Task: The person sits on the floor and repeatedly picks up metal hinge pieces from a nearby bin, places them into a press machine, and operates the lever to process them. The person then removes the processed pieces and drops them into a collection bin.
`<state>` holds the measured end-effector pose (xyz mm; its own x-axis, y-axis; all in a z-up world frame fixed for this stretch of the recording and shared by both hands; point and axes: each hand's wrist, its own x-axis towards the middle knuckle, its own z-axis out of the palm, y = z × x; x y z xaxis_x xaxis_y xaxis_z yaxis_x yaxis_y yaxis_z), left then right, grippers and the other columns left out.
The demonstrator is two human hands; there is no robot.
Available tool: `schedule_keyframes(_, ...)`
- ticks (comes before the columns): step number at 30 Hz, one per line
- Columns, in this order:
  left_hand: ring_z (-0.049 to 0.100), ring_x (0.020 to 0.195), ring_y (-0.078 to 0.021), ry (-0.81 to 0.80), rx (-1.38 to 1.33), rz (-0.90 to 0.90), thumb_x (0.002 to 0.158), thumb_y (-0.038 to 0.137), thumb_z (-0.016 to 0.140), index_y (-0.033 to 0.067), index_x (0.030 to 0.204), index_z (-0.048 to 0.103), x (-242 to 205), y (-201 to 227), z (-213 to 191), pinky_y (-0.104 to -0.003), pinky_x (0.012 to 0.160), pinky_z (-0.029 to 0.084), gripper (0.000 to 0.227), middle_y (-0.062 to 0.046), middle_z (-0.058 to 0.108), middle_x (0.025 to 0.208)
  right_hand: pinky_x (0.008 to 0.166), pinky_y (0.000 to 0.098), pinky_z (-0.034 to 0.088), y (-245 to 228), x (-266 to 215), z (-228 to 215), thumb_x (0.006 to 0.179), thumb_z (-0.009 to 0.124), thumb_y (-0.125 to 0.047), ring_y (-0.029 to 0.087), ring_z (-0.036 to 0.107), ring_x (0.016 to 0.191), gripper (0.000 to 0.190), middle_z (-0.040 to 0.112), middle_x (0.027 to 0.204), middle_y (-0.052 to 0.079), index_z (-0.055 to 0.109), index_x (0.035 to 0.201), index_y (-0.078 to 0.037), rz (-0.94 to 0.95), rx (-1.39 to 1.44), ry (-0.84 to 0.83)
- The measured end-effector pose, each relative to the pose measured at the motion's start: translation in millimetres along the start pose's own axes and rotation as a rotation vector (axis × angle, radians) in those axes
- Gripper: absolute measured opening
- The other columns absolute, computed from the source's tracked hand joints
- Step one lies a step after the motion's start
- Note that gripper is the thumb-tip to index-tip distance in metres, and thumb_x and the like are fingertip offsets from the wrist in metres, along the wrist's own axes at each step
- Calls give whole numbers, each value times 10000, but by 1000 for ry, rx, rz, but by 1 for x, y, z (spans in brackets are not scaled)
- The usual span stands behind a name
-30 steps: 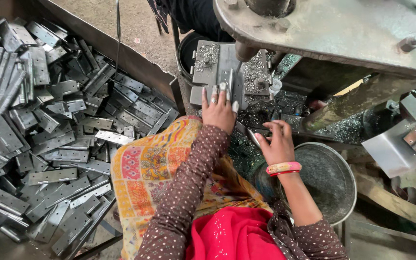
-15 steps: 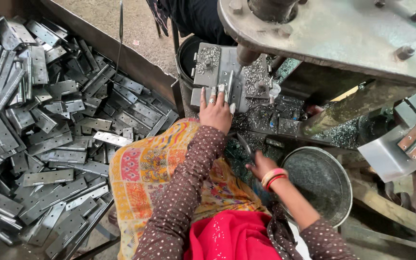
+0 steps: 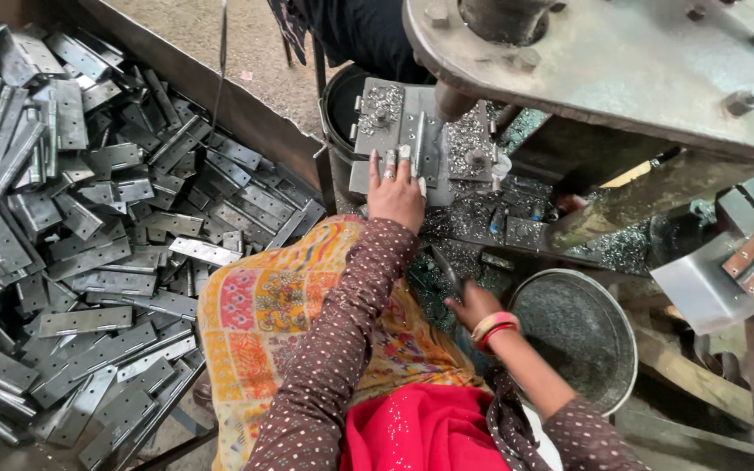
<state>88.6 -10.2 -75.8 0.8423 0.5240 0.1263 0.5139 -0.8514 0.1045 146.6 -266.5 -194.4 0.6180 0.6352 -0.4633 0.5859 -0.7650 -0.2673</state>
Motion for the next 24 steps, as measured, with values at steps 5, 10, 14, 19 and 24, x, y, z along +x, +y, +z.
schedule_keyframes(5, 504, 1365, -265, -135, -64, 2, 1037, 239, 481, 128, 1116, 751, 23, 5, 0, -577, 1264, 2, 303, -131, 498, 1522, 741, 523, 558, 1, 7, -42, 891, 689, -510, 448, 699, 830, 547, 707, 892, 269, 562, 1073, -10, -124, -138, 42)
schedule_keyframes(10, 452, 1373, -303, -67, -32, 17, 985, 289, 487, 129, 1055, 758, 30, 8, 7, -587, 1213, 9, 322, -131, 499, 1467, 756, 548, 533, 6, -14, 26, 925, 645, -465, 470, 685, 846, 465, 709, 895, 270, 575, 1074, -30, -77, 132, 169)
schedule_keyframes(14, 443, 1462, -281, 93, -14, 37, 1006, 285, 504, 108, 1111, 767, -4, 4, 11, -562, 1252, 8, 334, -106, 548, 1441, 762, 554, 535, 5, -18, 42, 904, 663, -456, 469, 688, 860, 485, 708, 906, 270, 573, 1130, -38, 3, 28, 131)
schedule_keyframes(19, 379, 1456, -253, -133, -111, 23, 996, 254, 500, 162, 1033, 766, 27, -4, 0, -594, 1232, -60, 284, -79, 442, 1567, 777, 535, 555, 1, 8, -36, 885, 694, -485, 456, 696, 872, 525, 707, 951, 266, 579, 1065, -5, -77, -127, 34)
schedule_keyframes(24, 375, 1454, -286, -106, 1, 24, 999, 261, 483, 154, 981, 771, 54, -11, 5, -582, 1181, -82, 308, -90, 450, 1533, 748, 553, 549, -4, -7, -6, 916, 656, -434, 470, 692, 850, 477, 698, 941, 273, 546, 1133, -23, -58, -26, 85)
